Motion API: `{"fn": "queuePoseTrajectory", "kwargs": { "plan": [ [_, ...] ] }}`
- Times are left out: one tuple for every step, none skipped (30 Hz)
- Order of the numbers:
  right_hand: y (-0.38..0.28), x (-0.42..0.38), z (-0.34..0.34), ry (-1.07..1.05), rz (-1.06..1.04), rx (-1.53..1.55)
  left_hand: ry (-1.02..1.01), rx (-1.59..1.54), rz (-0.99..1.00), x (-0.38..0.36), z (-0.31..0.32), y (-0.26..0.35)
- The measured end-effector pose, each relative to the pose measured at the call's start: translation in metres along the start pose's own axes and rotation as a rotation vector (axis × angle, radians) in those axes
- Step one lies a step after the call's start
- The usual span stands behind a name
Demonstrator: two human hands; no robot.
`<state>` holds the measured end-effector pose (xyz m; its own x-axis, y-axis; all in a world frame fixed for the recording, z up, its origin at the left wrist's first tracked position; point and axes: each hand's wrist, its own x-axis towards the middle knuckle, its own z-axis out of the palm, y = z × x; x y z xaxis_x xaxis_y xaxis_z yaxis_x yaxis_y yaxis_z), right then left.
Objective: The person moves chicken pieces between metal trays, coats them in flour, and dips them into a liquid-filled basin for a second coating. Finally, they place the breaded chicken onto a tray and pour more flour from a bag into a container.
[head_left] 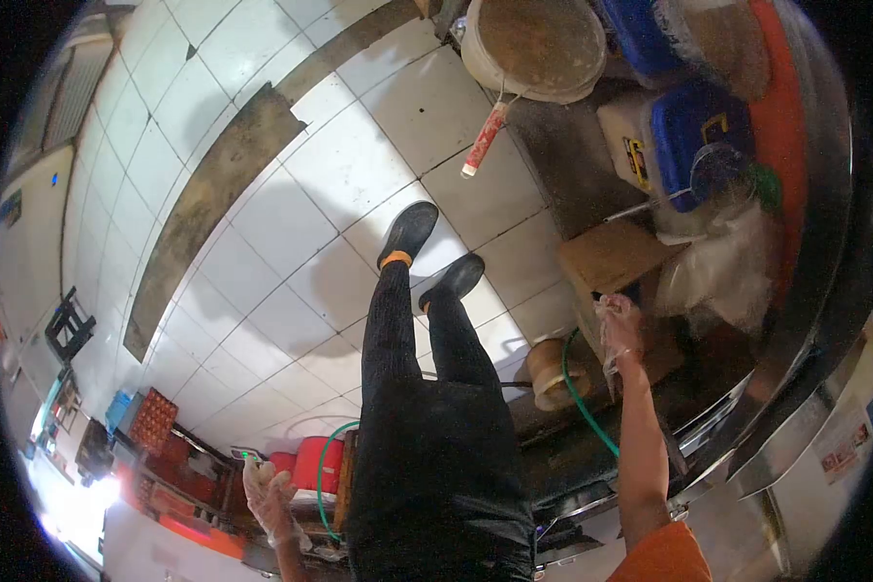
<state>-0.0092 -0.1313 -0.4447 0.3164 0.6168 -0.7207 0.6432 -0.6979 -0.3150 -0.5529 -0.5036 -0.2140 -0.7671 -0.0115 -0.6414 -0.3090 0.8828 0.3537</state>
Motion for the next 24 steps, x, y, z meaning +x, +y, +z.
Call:
{"fn": "queuePoseTrajectory", "kwargs": {
  "plan": [
    [-0.003, 0.006, -0.001, 0.009, -0.03, -0.081, 0.002, 0.011, -0.065, -0.006, 0.008, 0.029],
    [-0.013, 0.007, -0.001, -0.013, -0.048, -0.082, 0.004, 0.023, -0.128, -0.008, 0.013, 0.046],
    [-0.032, 0.004, 0.0, -0.035, -0.064, -0.083, 0.005, -0.037, -0.117, -0.007, 0.014, 0.047],
    [-0.043, 0.001, 0.001, -0.05, -0.059, -0.051, 0.004, -0.097, -0.105, -0.007, 0.013, 0.046],
    [-0.055, -0.001, 0.003, -0.066, -0.053, -0.02, 0.0, -0.157, -0.093, -0.007, 0.013, 0.043],
    [-0.062, -0.001, 0.005, -0.077, -0.028, 0.043, -0.024, -0.109, -0.024, -0.005, 0.01, 0.038],
    [-0.071, -0.004, 0.005, -0.087, 0.006, 0.066, -0.051, -0.062, 0.046, 0.001, 0.003, 0.029],
    [-0.08, -0.006, 0.004, -0.096, 0.039, 0.088, -0.069, -0.038, 0.087, 0.012, -0.007, 0.014],
    [-0.092, -0.011, 0.002, -0.107, 0.083, 0.072, -0.087, -0.015, 0.128, 0.022, -0.018, -0.002],
    [-0.095, -0.013, -0.002, -0.119, 0.128, 0.055, -0.097, -0.014, 0.14, 0.039, -0.036, -0.027],
    [-0.087, -0.01, -0.004, -0.1, 0.075, 0.101, -0.129, -0.05, 0.114, 0.041, -0.036, -0.026],
    [-0.073, -0.004, -0.004, -0.084, 0.021, 0.145, -0.159, -0.086, 0.087, 0.042, -0.037, -0.025],
    [-0.057, 0.004, -0.005, -0.03, -0.02, 0.148, -0.211, -0.159, 0.024, 0.035, -0.028, 0.007],
    [-0.042, 0.013, -0.006, 0.023, -0.061, 0.149, -0.261, -0.232, -0.042, 0.03, -0.021, 0.023],
    [-0.025, 0.026, -0.017, 0.11, -0.092, 0.105, -0.247, 0.1, 0.265, 0.034, -0.019, 0.019],
    [-0.008, 0.04, -0.029, 0.199, -0.119, 0.058, -0.125, 0.432, 0.56, 0.039, -0.018, 0.014],
    [0.009, 0.054, -0.044, 0.32, -0.139, 0.009, -0.085, 0.112, 0.19, 0.013, 0.005, 0.062],
    [0.03, 0.07, -0.067, 0.41, -0.135, -0.007, -0.092, -0.02, 0.078, 0.006, 0.009, 0.066],
    [0.051, 0.086, -0.092, 0.487, -0.093, 0.02, -0.083, -0.153, -0.035, -0.001, 0.013, 0.07],
    [0.075, 0.102, -0.12, 0.52, -0.045, 0.09, -0.069, -0.165, -0.054, 0.002, 0.007, 0.062],
    [0.101, 0.117, -0.147, 0.546, 0.004, 0.174, -0.054, -0.175, -0.07, 0.005, 0.001, 0.057],
    [0.13, 0.129, -0.176, 0.463, 0.052, 0.344, -0.04, -0.183, -0.084, 0.006, 0.0, 0.054],
    [0.156, 0.141, -0.2, 0.31, 0.062, 0.52, 0.056, -0.054, -0.098, -0.004, 0.017, 0.07],
    [0.178, 0.151, -0.219, 0.152, 0.087, 0.671, 0.06, 0.019, -0.075, -0.007, 0.025, 0.078]
  ]
}}
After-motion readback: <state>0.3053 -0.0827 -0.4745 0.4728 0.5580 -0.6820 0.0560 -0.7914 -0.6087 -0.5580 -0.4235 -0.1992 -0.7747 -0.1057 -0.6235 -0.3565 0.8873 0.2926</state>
